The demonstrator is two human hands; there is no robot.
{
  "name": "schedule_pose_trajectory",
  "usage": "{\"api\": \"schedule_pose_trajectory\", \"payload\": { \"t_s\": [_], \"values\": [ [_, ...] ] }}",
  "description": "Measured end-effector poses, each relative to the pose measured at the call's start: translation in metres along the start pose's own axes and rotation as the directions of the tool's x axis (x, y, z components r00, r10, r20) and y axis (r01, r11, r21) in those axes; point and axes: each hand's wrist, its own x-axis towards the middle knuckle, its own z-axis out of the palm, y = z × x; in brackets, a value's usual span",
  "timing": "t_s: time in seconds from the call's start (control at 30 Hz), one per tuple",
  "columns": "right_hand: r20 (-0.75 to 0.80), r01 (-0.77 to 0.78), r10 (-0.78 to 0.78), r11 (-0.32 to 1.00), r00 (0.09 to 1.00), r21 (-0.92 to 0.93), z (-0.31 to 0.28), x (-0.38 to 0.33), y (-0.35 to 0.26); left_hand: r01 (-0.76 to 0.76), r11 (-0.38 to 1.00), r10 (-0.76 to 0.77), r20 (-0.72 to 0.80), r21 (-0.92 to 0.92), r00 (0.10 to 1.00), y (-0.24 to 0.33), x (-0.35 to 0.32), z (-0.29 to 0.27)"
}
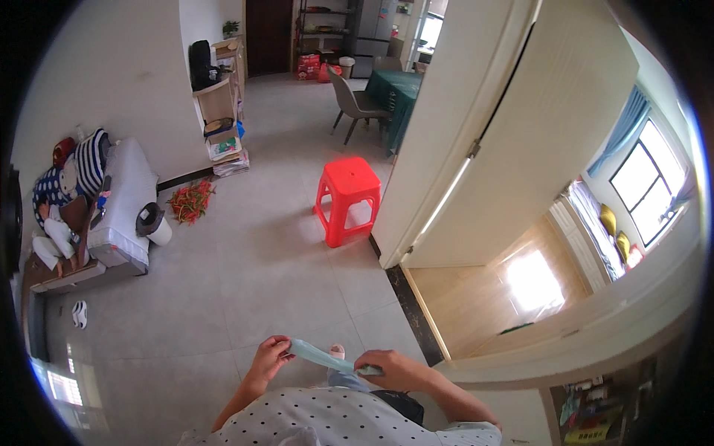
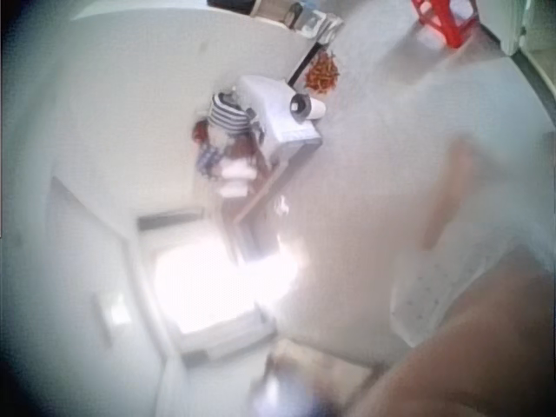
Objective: The person wipes a kitchen countertop and a dining table with a blue cloth. They then retrieve a light blue cloth from a shelf, walk to the dining table, and place it into a metal pot containing a mesh bag. The person carries the pot to the bathroom and pours its contents into a white basin.
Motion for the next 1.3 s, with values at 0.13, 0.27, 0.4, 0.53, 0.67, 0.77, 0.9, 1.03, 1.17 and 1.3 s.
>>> {"api": "schedule_pose_trajectory", "payload": {
  "t_s": [0.13,0.27,0.4,0.53,0.67,0.77,0.9,1.03,1.17,1.3],
  "values": [
    [0.068,0.081,-0.075,0.992,0.995,-0.094,-0.037,0.034,0.025,-0.031,0.992,0.049,-0.145,0.122,0.988,0.03,0.045,0.017],
    [0.108,0.15,-0.138,0.982,0.985,-0.113,-0.09,0.089,0.038,0.158,0.774,-0.208,-0.01,-0.613,0.978,0.04,0.107,-0.028],
    [0.16,0.202,-0.198,0.979,0.967,-0.01,-0.121,0.161,0.053,-0.009,0.789,0.016,0.006,-0.614,1.0,0.075,0.131,-0.024],
    [0.191,0.155,-0.155,0.988,0.969,0.015,-0.143,0.243,0.062,-0.139,0.814,0.121,-0.069,-0.564,0.99,0.127,0.171,-0.026],
    [0.197,0.232,-0.221,0.972,0.955,-0.034,-0.164,0.335,0.068,-0.15,0.756,0.047,-0.176,-0.637,0.983,0.172,0.244,-0.073],
    [0.19,0.124,-0.128,0.992,0.973,0.033,-0.181,0.395,0.058,-0.129,0.945,0.181,-0.154,0.301,0.971,0.245,0.273,-0.08],
    [0.136,0.068,-0.08,0.994,0.987,0.09,-0.217,0.469,0.031,-0.115,0.724,0.001,-0.166,-0.68,0.986,0.319,0.36,-0.094],
    [-0.009,0.255,-0.255,0.966,0.967,0.028,-0.238,0.542,0.041,-0.037,0.883,0.03,-0.023,-0.468,0.999,0.405,0.423,-0.063],
    [-0.117,0.143,-0.13,0.984,0.985,0.107,-0.262,0.609,0.037,-0.127,0.973,0.145,0.082,-0.195,0.986,0.462,0.489,-0.017],
    [-0.091,0.337,-0.345,0.937,0.934,-0.095,-0.309,0.694,0.067,-0.033,0.987,0.001,0.195,0.158,0.981,0.514,0.545,0.033]
  ]
}}
